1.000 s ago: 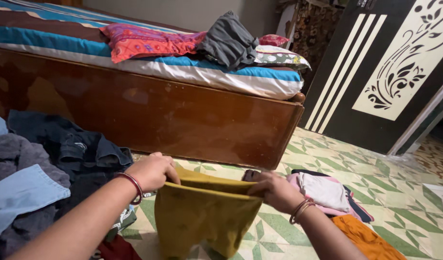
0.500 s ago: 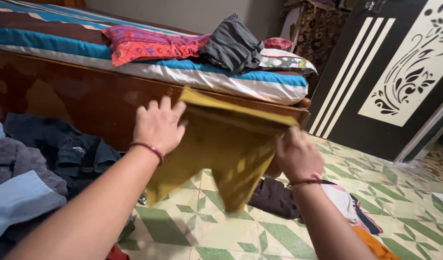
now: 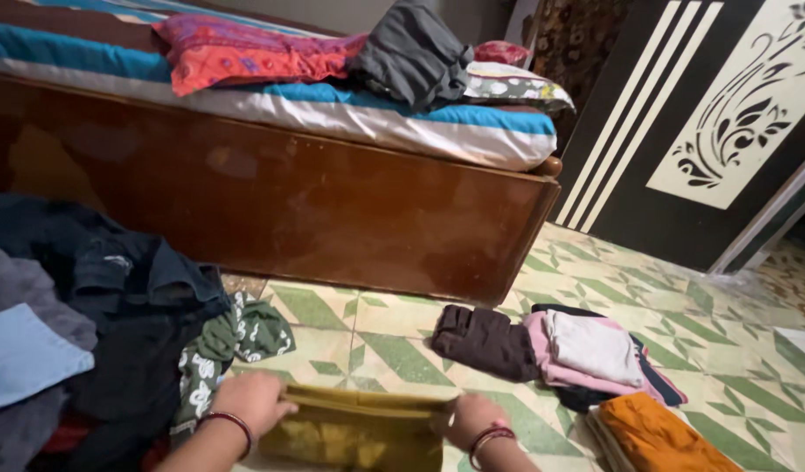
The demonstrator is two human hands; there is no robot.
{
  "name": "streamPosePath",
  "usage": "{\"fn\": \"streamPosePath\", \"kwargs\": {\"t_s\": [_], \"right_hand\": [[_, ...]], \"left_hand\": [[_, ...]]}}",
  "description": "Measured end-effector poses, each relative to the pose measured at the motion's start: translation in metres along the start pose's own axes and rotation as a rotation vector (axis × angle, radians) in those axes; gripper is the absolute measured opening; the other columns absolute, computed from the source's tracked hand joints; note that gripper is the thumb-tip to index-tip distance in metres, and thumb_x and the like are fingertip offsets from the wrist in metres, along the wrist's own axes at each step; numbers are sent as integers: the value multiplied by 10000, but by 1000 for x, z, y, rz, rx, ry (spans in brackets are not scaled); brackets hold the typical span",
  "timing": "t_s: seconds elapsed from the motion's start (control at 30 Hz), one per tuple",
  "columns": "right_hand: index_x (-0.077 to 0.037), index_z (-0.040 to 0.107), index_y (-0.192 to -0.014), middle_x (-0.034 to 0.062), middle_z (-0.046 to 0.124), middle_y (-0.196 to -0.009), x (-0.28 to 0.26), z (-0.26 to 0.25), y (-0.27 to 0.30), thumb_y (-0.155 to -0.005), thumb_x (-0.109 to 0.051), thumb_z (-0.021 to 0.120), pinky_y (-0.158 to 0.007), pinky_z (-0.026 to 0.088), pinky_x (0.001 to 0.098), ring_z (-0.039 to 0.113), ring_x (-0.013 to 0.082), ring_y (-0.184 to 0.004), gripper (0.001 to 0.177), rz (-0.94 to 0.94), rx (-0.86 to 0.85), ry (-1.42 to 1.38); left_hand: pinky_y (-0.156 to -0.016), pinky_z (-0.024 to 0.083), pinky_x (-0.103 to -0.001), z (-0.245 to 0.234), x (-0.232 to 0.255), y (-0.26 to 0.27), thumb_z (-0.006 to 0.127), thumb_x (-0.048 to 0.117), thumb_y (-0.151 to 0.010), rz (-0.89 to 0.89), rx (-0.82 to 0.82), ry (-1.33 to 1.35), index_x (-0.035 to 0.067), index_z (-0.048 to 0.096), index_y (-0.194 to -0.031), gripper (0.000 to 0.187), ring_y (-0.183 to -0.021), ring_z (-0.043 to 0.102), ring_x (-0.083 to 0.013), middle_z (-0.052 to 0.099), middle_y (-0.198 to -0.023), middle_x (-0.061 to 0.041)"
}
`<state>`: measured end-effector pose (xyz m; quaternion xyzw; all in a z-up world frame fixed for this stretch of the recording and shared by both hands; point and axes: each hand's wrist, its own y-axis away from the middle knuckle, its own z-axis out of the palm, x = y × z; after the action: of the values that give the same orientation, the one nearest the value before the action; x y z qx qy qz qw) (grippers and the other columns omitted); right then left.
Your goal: The person folds various pieces of laundry, including a blue garment and a pink camisole, by hand while sitting on a tiled floor.
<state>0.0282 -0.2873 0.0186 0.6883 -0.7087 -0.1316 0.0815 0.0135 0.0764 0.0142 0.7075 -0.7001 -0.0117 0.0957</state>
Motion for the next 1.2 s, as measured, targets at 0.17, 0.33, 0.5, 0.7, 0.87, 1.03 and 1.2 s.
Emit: {"fn": "streamPosePath", "kwargs": {"t_s": [0.17,0.33,0.5,0.7,0.87,1.03,1.2], "right_hand": [[-134,818,-921,91,742,-897,22,-52,-3,-758,-307,801,-776,580,418,718,303,-831,238,-490,617,-215],[-103,813,-930,103,731,-801,20,-95,23,-743,-211,815,-666,576,377,723,280,-726,217,-520,672,-367],[-66,754,-942,62,781,-807,31,-130,43,-792,-266,822,-684,619,313,772,143,-724,259,-485,566,-524],[-38,701,-965,36,766,-847,31,-124,25,-844,-142,782,-653,586,281,701,114,-697,179,-411,231,-1439],[-30,627,-939,51,665,-773,-13,-117,17,-871,-150,803,-511,500,298,593,137,-576,224,-244,323,-1389],[-31,604,-996,65,673,-829,-67,-132,56,-863,-118,774,-562,549,307,675,154,-647,233,-402,209,-1418],[-40,559,-1294,50,648,-1163,-71,-155,90,-799,22,672,-843,590,310,706,151,-974,512,-772,143,-1292]], "left_hand": [[-879,556,-441,-54,-9,-14,732,274,-808,251,373,241,129,789,-920,191,-974,703,-337,738,-973,-128],[-814,572,-403,-115,-12,-11,703,164,-763,512,479,427,104,790,-925,193,-906,724,-317,754,-922,-111],[-712,561,-385,-164,-10,20,760,238,-810,582,502,527,19,717,-910,245,-786,697,-304,731,-832,-147],[-679,544,-342,-155,13,10,763,303,-844,278,298,988,70,718,-883,241,-711,677,-175,748,-812,-113],[-776,559,-385,-133,64,-13,819,351,-761,146,580,683,79,708,-843,305,-825,726,-263,747,-863,-130],[-790,582,-392,-146,126,20,782,352,-760,339,503,825,60,628,-867,347,-863,753,-277,754,-900,-140],[-762,559,-398,-167,132,43,839,319,-733,441,477,822,56,520,-995,490,-850,715,-292,711,-890,-155]]}}
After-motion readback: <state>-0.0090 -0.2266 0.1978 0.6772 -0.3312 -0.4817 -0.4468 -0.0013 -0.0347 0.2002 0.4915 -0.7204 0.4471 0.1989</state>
